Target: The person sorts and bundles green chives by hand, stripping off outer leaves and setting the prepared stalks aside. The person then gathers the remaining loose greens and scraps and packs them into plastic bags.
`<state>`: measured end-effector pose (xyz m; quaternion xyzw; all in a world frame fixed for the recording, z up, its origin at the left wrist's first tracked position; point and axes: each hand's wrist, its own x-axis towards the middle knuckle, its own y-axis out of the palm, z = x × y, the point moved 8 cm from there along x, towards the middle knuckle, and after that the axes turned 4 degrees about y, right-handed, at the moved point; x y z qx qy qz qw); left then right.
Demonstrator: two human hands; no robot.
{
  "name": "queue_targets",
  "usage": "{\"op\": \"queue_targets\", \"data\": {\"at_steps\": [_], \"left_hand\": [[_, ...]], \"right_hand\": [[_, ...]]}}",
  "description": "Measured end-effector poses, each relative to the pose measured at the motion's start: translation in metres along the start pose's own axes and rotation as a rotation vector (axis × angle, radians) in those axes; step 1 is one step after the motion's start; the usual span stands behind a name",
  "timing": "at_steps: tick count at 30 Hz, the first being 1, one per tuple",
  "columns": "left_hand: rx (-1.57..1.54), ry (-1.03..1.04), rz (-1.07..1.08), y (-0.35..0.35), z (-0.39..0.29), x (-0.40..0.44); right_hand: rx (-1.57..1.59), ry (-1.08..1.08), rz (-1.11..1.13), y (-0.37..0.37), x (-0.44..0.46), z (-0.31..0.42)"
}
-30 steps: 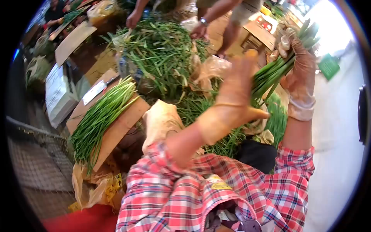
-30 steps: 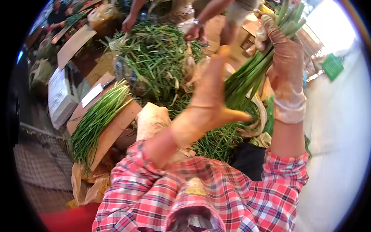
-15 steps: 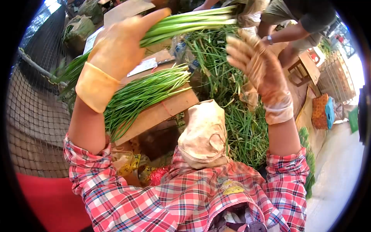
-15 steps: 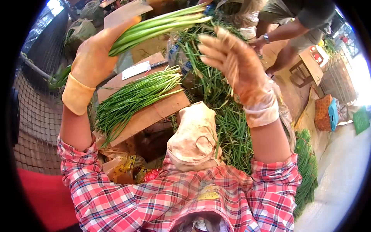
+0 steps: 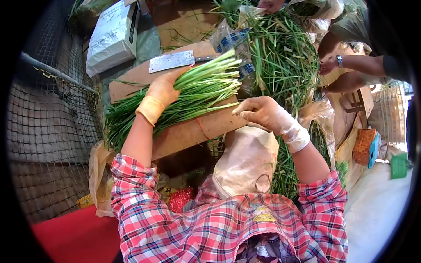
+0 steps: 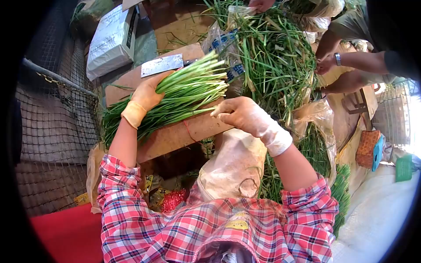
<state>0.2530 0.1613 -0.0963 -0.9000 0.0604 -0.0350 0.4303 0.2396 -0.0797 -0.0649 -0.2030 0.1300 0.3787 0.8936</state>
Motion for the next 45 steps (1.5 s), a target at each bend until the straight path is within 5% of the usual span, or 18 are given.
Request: {"op": "queue_targets", "data": {"at_steps": [5, 13, 26, 32, 36, 42, 45], "left_hand": [[-0.112, -0.062, -0.087, -0.001, 0.026, 0.003], [-0.232, -0.217, -0.259, 0.02, 0.053, -0.006], [-0.323, -0.182, -0.294, 0.028, 0.07, -0.005], [-0.349, -0.188, -0.285, 0.028, 0.069, -0.007], [-0.282, -0.178, -0.3, 0.029, 0.067, -0.008], [-0.212, -0.155, -0.339, 0.025, 0.06, -0.012], [-0.25, -0.174, -0.346, 0.025, 0.067, -0.011]], "right_hand": [[-0.733, -0.262, -0.321, 0.017, 0.066, 0.016], [-1.135, -0.25, -0.218, 0.066, 0.137, 0.003], [-1.019, -0.171, -0.206, 0.066, 0.161, -0.001], [-0.043, -0.107, -0.301, 0.025, 0.154, -0.024], [-0.502, -0.461, -0.182, 0.059, 0.118, 0.018], [-0.887, -0.275, -0.18, 0.069, 0.123, 0.003], [-0.943, -0.366, -0.159, 0.079, 0.105, -0.004]]}}
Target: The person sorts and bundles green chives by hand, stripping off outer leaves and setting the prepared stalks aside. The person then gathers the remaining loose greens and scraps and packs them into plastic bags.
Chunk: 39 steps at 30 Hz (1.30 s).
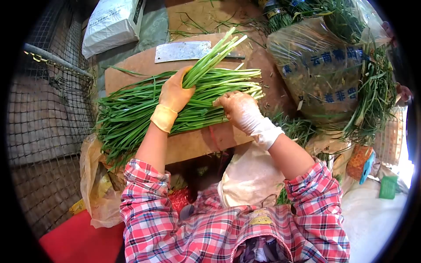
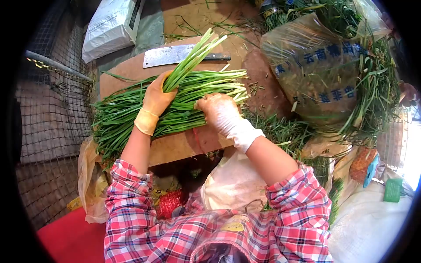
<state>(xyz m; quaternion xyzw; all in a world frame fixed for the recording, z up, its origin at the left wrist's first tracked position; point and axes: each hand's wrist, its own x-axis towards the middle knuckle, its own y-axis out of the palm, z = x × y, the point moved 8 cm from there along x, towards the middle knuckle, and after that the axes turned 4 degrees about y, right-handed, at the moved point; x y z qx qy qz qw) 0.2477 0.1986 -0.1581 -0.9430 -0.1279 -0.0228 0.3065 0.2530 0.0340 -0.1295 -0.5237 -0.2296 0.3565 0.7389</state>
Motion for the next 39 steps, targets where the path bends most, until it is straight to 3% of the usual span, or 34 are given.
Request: {"op": "queue_targets", "data": {"at_steps": [1, 3, 6, 10, 19, 24, 25, 28, 32, 34, 35, 36, 37, 38, 39], "left_hand": [[-0.04, -0.035, 0.01, 0.002, 0.004, 0.0], [-0.038, -0.035, 0.011, 0.003, 0.005, -0.001], [-0.043, -0.028, -0.01, 0.003, 0.005, -0.002], [-0.097, -0.03, -0.029, 0.001, 0.008, -0.003], [-0.235, -0.054, -0.045, 0.004, 0.016, -0.002], [-0.232, -0.049, -0.041, 0.004, 0.017, -0.002], [-0.202, -0.063, -0.038, 0.005, 0.02, -0.002], [-0.049, -0.032, -0.049, 0.0, 0.013, 0.002], [-0.071, 0.037, -0.04, 0.003, 0.003, 0.004], [-0.155, 0.018, -0.051, 0.005, 0.008, 0.004], [-0.158, 0.003, -0.042, 0.006, 0.009, 0.003], [-0.163, 0.007, -0.037, 0.005, 0.008, 0.002], [-0.141, -0.019, -0.042, 0.005, 0.01, 0.001], [-0.121, -0.044, -0.045, 0.005, 0.008, -0.001], [-0.056, -0.004, -0.066, 0.002, -0.002, -0.002]], "right_hand": [[-0.002, 0.002, 0.002, 0.0, -0.001, -0.003], [0.313, 0.191, -0.044, -0.005, 0.005, -0.024], [0.248, 0.154, -0.126, -0.01, 0.027, -0.027], [-0.022, 0.17, 0.024, 0.001, 0.051, -0.023], [0.22, 0.234, 0.08, 0.007, 0.065, -0.037], [-0.168, 0.105, 0.106, 0.009, 0.068, -0.009], [-0.156, 0.024, -0.046, 0.004, 0.069, -0.003], [-0.221, -0.074, -0.028, 0.006, 0.073, 0.011], [-0.329, -0.026, -0.06, 0.012, 0.072, 0.009], [0.05, 0.101, -0.103, 0.007, 0.072, -0.008], [0.353, 0.263, -0.131, 0.006, 0.068, -0.026], [0.659, 0.423, -0.159, 0.007, 0.06, -0.043], [1.192, 0.416, -0.131, 0.011, 0.057, -0.049], [1.493, 0.516, -0.018, 0.018, 0.049, -0.056], [1.47, 0.505, 0.013, 0.001, 0.039, -0.058]]}}
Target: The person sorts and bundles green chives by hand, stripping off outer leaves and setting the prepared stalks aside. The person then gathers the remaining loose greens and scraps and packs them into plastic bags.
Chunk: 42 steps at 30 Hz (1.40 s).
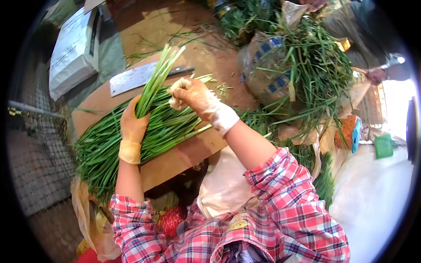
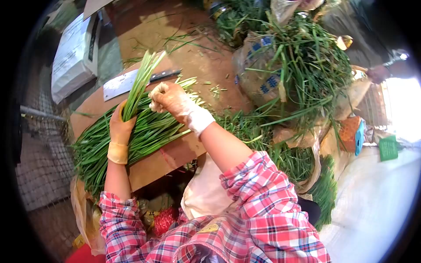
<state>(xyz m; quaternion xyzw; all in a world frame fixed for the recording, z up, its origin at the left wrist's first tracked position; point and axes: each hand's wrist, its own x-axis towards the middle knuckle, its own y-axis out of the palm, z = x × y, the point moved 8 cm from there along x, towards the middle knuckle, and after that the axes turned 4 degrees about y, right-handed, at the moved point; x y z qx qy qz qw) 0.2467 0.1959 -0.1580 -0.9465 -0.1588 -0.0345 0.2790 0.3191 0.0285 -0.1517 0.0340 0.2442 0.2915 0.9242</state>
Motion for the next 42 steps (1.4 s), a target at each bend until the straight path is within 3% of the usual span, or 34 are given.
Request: {"op": "queue_targets", "data": {"at_steps": [3, 8, 13, 16, 21, 27, 33, 35, 37, 39, 42], "left_hand": [[0.006, 0.075, 0.014, 0.003, -0.001, 0.0], [0.288, 0.204, 0.096, 0.02, -0.014, -0.007], [0.507, 0.312, 0.282, 0.04, -0.041, -0.023], [0.64, 0.172, 0.47, 0.041, -0.051, -0.035], [0.677, 0.23, 0.398, 0.04, -0.088, -0.041], [0.427, 0.604, 0.306, 0.086, -0.181, -0.044], [0.069, 0.66, 0.489, 0.155, -0.276, -0.071], [0.212, 0.771, 0.479, 0.183, -0.288, -0.095], [0.177, 0.817, 0.616, 0.21, -0.292, -0.108], [0.181, 0.851, 0.684, 0.228, -0.294, -0.126], [0.158, 0.866, 0.746, 0.247, -0.293, -0.152]], "right_hand": [[-0.025, -0.097, 0.095, -0.032, -0.055, 0.027], [-0.183, -0.024, -0.223, -0.137, -0.173, -0.009], [-0.332, 0.151, -0.634, -0.255, -0.294, -0.126], [-0.311, 0.303, -0.791, -0.271, -0.355, -0.155], [-0.026, 0.178, -0.928, -0.282, -0.386, -0.184], [0.009, 0.118, -0.977, -0.305, -0.401, -0.218], [-0.043, 0.14, -1.045, -0.303, -0.438, -0.252], [-0.055, 0.156, -1.072, -0.307, -0.444, -0.273], [-0.02, 0.145, -1.105, -0.298, -0.458, -0.273], [-0.031, 0.287, -1.084, -0.288, -0.468, -0.28], [-0.033, 0.271, -1.036, -0.283, -0.459, -0.318]]}}
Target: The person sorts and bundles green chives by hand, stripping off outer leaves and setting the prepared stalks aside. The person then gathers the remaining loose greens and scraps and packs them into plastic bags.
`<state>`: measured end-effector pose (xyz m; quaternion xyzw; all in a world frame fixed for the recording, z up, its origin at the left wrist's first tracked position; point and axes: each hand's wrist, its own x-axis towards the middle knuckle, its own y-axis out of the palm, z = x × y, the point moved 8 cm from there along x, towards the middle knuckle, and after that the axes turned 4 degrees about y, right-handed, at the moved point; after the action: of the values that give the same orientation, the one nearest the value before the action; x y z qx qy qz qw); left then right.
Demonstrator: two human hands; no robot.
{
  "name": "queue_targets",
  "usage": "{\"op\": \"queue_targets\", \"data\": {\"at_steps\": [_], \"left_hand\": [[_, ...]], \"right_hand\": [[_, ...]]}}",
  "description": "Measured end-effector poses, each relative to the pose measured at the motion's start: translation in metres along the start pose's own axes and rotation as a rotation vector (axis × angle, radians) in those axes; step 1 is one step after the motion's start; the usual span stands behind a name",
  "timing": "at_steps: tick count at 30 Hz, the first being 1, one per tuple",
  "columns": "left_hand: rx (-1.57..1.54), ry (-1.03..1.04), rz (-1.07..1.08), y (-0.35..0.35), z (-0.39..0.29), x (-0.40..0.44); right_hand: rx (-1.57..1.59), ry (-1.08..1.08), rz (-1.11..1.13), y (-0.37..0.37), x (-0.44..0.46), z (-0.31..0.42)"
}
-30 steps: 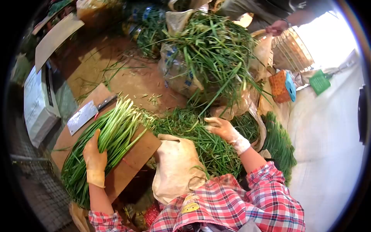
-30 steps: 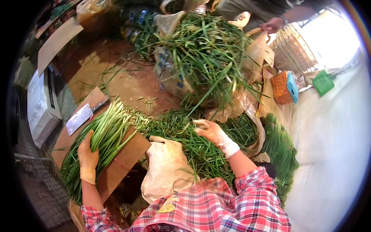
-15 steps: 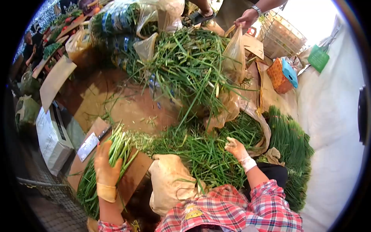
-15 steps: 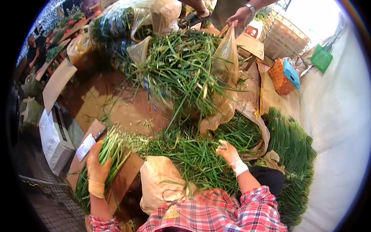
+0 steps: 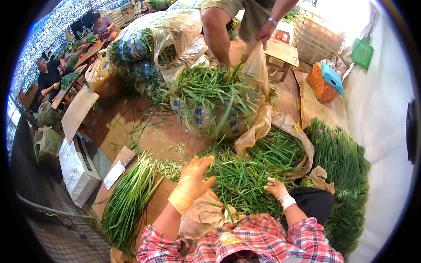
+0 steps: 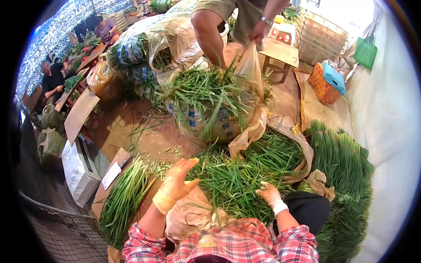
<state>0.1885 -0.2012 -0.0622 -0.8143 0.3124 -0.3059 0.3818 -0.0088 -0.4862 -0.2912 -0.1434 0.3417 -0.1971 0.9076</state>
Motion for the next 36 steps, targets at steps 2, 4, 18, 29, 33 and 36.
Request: {"op": "queue_targets", "data": {"at_steps": [2, 4, 18, 29, 33, 36], "left_hand": [[-0.026, 0.018, 0.042, 0.007, -0.018, 0.003], [-0.011, 0.019, 0.075, 0.016, -0.027, 0.002], [-0.131, -0.225, 0.059, 0.061, 0.01, 0.017], [-0.339, -1.304, -0.135, 0.199, 0.246, -0.055], [-0.069, -1.333, -0.086, 0.196, 0.251, -0.031], [-0.601, -1.166, -0.387, 0.291, 0.364, -0.055]], "right_hand": [[-0.033, -0.039, 0.022, 0.011, 0.004, -0.021], [-0.054, -0.036, 0.049, 0.019, -0.005, -0.02], [0.16, 0.088, -0.444, -0.06, -0.01, -0.053], [0.575, 0.831, -0.242, 0.006, 0.018, -0.249], [0.687, 0.878, -0.215, 0.034, 0.012, -0.27], [0.735, 0.89, -0.222, 0.041, 0.01, -0.273]]}}
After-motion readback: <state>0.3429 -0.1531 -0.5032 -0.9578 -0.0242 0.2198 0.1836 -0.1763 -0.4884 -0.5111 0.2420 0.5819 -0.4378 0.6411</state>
